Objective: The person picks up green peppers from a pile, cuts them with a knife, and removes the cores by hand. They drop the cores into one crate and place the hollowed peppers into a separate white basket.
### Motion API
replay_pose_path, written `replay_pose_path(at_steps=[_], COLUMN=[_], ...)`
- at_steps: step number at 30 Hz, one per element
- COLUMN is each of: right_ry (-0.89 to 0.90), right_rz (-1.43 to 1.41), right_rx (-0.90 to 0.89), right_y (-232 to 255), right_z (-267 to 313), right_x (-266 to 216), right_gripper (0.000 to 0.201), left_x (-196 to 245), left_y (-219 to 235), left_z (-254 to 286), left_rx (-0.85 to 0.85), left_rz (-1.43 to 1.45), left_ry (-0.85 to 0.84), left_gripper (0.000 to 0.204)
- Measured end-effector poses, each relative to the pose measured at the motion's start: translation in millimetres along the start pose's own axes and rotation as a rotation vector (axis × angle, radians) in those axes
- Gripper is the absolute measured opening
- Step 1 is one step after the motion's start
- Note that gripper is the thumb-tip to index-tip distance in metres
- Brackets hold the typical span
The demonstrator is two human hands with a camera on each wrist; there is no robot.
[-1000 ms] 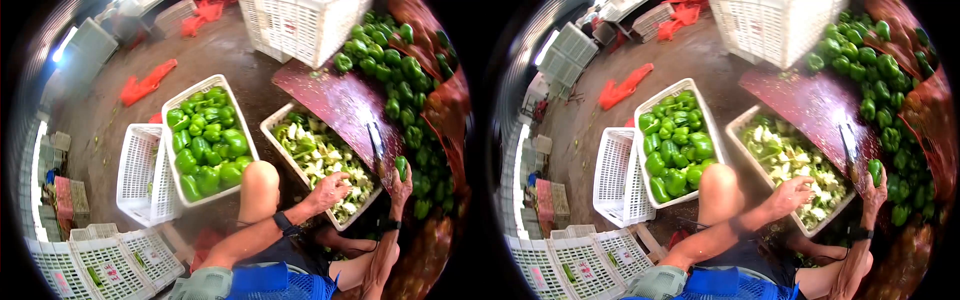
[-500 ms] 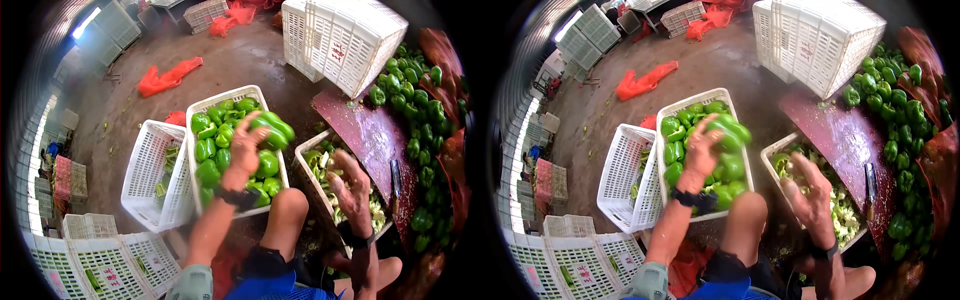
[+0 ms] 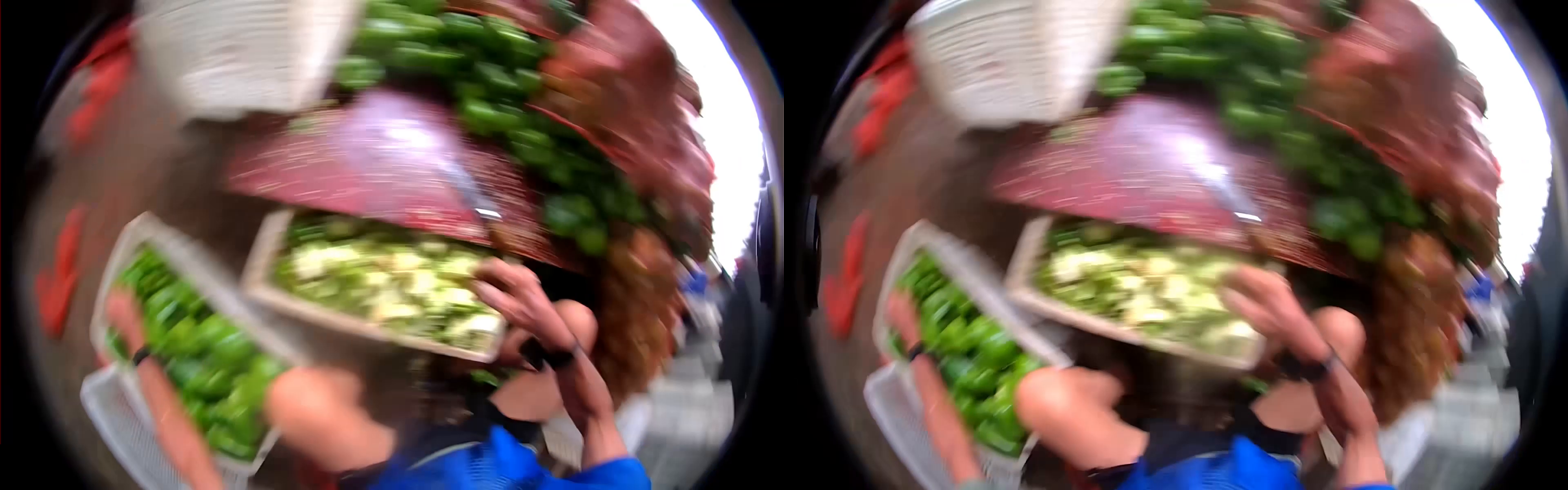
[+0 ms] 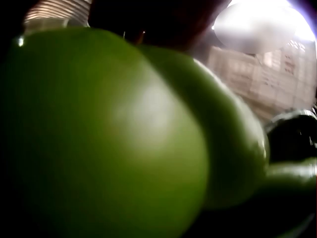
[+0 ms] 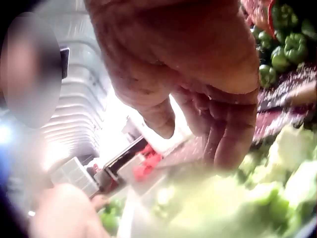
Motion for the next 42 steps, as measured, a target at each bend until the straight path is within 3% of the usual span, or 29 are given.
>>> replay_pose_path(at_steps=[1, 2, 3, 5, 6, 7, 8, 10, 11, 12, 13, 14, 16, 17, 19, 20, 22, 24, 26, 28, 30, 32, 33, 34, 36, 37, 38, 40, 42], right_ry=[-0.060, -0.103, -0.091, -0.242, -0.453, -0.430, -0.531, -0.679, -0.564, -0.446, -0.738, -0.808, -0.812, -0.797, -0.736, -0.628, -0.587, -0.445, -0.271, -0.097, -0.011, 0.111, -0.018, 0.093, 0.022, 0.073, 0.162, -0.122, -0.195], right_rz=[0.031, -0.008, 0.004, 0.009, 0.183, 0.226, 0.289, 0.618, 0.569, 0.521, 0.517, 0.622, 0.839, 0.817, 0.506, 0.294, 0.205, -0.340, -0.481, -0.602, -0.419, -0.303, 0.042, 0.156, 0.261, 0.165, 0.325, 0.605, 0.573], right_rx=[0.081, 0.160, 0.260, 0.431, 0.526, 0.650, 0.726, 0.708, 0.746, 0.784, 0.643, 0.565, 0.838, 0.843, 0.767, 0.719, 0.835, 0.786, 0.723, 0.591, 0.543, 0.452, 0.425, 0.530, 0.445, 0.507, 0.720, 0.705, 0.702], right_y=[28, 57, 86, 144, 177, 204, 227, 247, 242, 231, 215, 196, 174, 179, 190, 197, 199, 182, 160, 125, 88, 47, 29, 19, 24, 33, 41, 45, 54], right_z=[13, 25, 34, 61, 76, 92, 107, 118, 112, 97, 80, 68, 60, 59, 62, 63, 73, 64, 35, -5, -40, -77, -89, -89, -79, -66, -53, -41, -28], right_x=[14, 27, 23, 72, 107, 151, 186, 240, 245, 246, 220, 232, 241, 246, 270, 259, 246, 208, 158, 116, 78, 62, 66, 60, 42, 38, 40, 69, 87], right_gripper=[0.025, 0.025, 0.023, 0.024, 0.022, 0.021, 0.023, 0.030, 0.036, 0.043, 0.054, 0.061, 0.065, 0.065, 0.075, 0.088, 0.091, 0.074, 0.062, 0.057, 0.055, 0.050, 0.043, 0.032, 0.025, 0.022, 0.019, 0.017, 0.016], left_x=[-17, -47, -50, -58, -56, -54, -46, -27, -14, 2, 28, 56, 118, 156, 228, 255, 301, 346, 393, 443, 495, 538, 560, 574, 578, 575, 581, 588, 580], left_y=[-44, -85, -67, -65, -52, -38, -18, 14, 32, 53, 73, 96, 152, 196, 283, 321, 378, 419, 452, 453, 437, 410, 378, 355, 340, 363, 343, 313, 336], left_z=[6, -22, -25, -19, -17, -14, -11, -5, -3, -1, 7, 10, 20, 32, 57, 68, 88, 101, 114, 113, 112, 111, 108, 108, 115, 130, 136, 142, 151], left_rx=[0.391, 0.112, -0.074, -0.097, -0.098, -0.099, -0.109, -0.127, -0.158, -0.199, -0.258, -0.328, -0.474, -0.505, -0.534, -0.529, -0.649, -0.743, -0.876, -0.886, -0.851, -0.755, -0.602, -0.456, -0.515, -0.701, -0.708, -0.374, -0.382], left_rz=[-0.019, 0.319, 0.535, 0.368, 0.381, 0.427, 0.502, 0.775, 0.968, 1.196, 1.419, 1.617, 1.827, 1.723, 1.561, 1.499, 1.492, 1.447, 1.460, 1.297, 1.408, 1.380, 1.360, 1.336, 1.425, 1.294, 1.294, 1.284, 1.384], left_ry=[-0.447, -0.176, -0.034, -0.043, -0.040, -0.031, -0.030, -0.034, -0.037, -0.036, -0.055, -0.086, -0.194, -0.207, -0.282, -0.333, -0.446, -0.622, -0.705, -0.803, -0.854, -0.761, -0.797, -0.830, -0.733, -0.742, -0.734, -0.809, -0.750], left_gripper=[0.017, 0.023, 0.030, 0.036, 0.036, 0.036, 0.036, 0.036, 0.036, 0.036, 0.036, 0.037, 0.037, 0.037, 0.038, 0.037, 0.040, 0.038, 0.037, 0.038, 0.041, 0.041, 0.041, 0.041, 0.042, 0.044, 0.044, 0.048, 0.050])
Point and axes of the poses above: each hand's wrist, its own z-axis away from the middle knuckle, its own y-axis out of the back of the hand, x = y × z, the point moved 7 cm from there along -z, towards the middle knuckle, and after that the axes turned 13 degrees about -x, right-handed, at the moved point
